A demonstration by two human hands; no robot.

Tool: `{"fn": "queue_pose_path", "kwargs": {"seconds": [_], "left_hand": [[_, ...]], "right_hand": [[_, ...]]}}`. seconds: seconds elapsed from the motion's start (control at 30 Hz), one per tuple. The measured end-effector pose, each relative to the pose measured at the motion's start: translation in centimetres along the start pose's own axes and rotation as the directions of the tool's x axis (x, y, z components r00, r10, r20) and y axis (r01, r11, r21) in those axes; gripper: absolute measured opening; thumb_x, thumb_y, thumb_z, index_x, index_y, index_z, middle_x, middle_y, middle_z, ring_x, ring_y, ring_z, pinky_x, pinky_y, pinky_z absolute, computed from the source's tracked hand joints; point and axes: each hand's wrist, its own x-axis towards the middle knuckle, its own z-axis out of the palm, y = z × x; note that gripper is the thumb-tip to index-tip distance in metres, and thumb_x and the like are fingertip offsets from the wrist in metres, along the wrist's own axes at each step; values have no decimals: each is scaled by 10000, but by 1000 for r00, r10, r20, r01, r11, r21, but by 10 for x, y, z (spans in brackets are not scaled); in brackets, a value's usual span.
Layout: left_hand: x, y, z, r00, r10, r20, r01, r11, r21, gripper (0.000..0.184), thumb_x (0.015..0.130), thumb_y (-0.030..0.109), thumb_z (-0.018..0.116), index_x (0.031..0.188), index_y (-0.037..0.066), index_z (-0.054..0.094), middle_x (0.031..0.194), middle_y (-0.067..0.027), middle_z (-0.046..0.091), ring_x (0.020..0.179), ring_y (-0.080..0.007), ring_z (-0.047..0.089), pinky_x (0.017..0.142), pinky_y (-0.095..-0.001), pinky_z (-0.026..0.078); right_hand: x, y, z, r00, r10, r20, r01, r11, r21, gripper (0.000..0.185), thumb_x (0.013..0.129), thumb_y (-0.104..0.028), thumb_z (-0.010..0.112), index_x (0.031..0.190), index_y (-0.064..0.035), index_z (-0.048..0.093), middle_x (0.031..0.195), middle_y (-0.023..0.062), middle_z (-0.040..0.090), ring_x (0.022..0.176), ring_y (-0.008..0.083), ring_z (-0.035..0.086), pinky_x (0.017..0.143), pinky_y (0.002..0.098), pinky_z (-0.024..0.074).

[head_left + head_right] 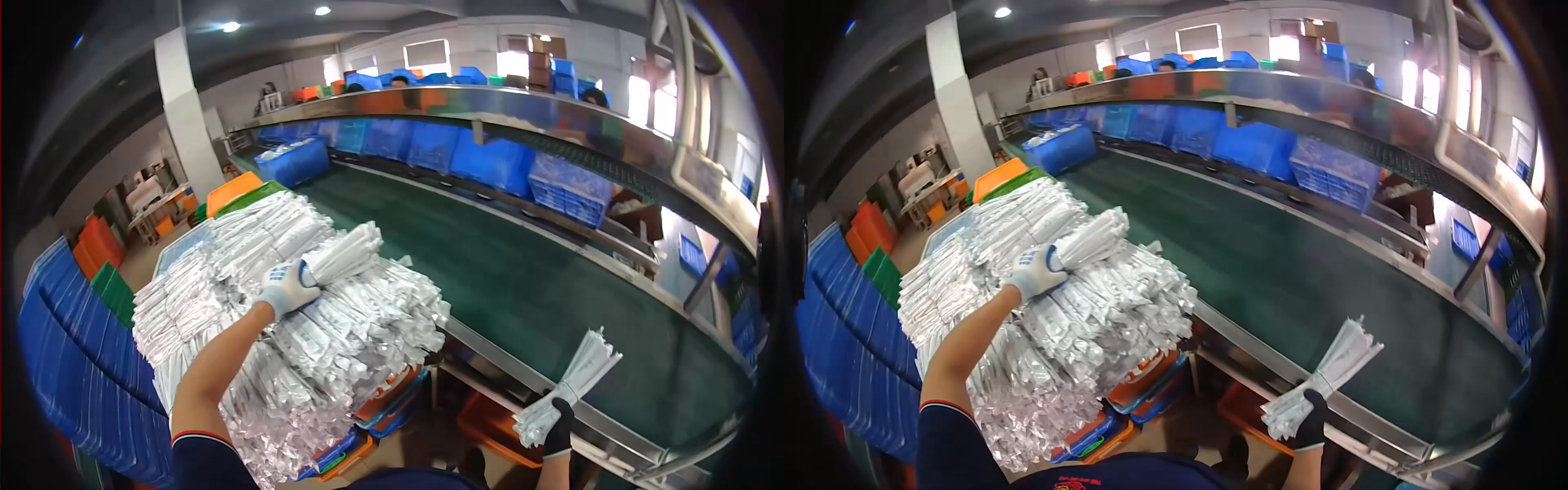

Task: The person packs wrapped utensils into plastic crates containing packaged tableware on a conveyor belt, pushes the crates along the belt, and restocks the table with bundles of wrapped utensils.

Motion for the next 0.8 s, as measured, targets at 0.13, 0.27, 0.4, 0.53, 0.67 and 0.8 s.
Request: {"fn": "queue_pose_path", "kwargs": {"seconds": [0.13, 0.27, 0.4, 0.53, 0.67, 0.8], "left_hand": [[-3, -2, 2, 1000, -20, -6, 20, 1000, -13, 885, 730, 552, 695, 1430, 35, 529, 1263, -213, 684, 1173, -367, 654, 1029, -420, 482], [-2, 3, -6, 996, -62, 71, 63, 998, -11, 906, 729, 579, 696, 1453, 68, 507, 1331, -208, 648, 1233, -359, 623, 1055, -420, 460], [0, 1, -5, 996, -39, 79, 40, 999, -4, 838, 732, 551, 698, 1393, 58, 549, 1307, -203, 661, 1195, -361, 643, 1027, -427, 480], [-2, 3, -6, 997, -39, 68, 40, 999, -14, 809, 732, 536, 701, 1368, 54, 569, 1298, -203, 664, 1194, -362, 642, 1027, -423, 482], [-4, 4, -12, 998, -38, 57, 39, 999, -21, 790, 738, 535, 697, 1350, 47, 590, 1307, -205, 659, 1202, -355, 638, 1042, -411, 480], [-3, 1, -8, 1000, 10, 12, -10, 1000, 7, 776, 763, 530, 671, 1352, 35, 573, 1212, -206, 704, 1131, -352, 678, 989, -410, 511]], "right_hand": [[-3, -1, 12, 989, -141, -45, 137, 988, -74, 517, 755, -319, 705, 1177, -37, 607, 993, 129, 617, 953, 320, 630, 875, 446, 534], [-9, -6, 27, 988, -149, -32, 146, 986, -81, 513, 751, -315, 707, 1170, -36, 607, 997, 134, 617, 965, 324, 629, 879, 451, 534], [-12, -9, 34, 984, -162, -79, 153, 982, -111, 497, 758, -320, 702, 1153, -34, 607, 1000, 135, 619, 957, 333, 630, 879, 457, 533], [-11, -7, 28, 979, -171, -114, 156, 979, -127, 497, 755, -320, 702, 1149, -34, 605, 1002, 137, 619, 949, 341, 629, 881, 464, 533], [-11, -8, 31, 978, -174, -118, 163, 982, -101, 495, 723, -309, 717, 1121, -38, 602, 974, 131, 616, 939, 335, 628, 871, 468, 537], [1, -6, 10, 985, -157, -75, 150, 984, -92, 498, 722, -310, 716, 1123, -39, 599, 975, 132, 618, 941, 333, 630, 866, 467, 543]]}}
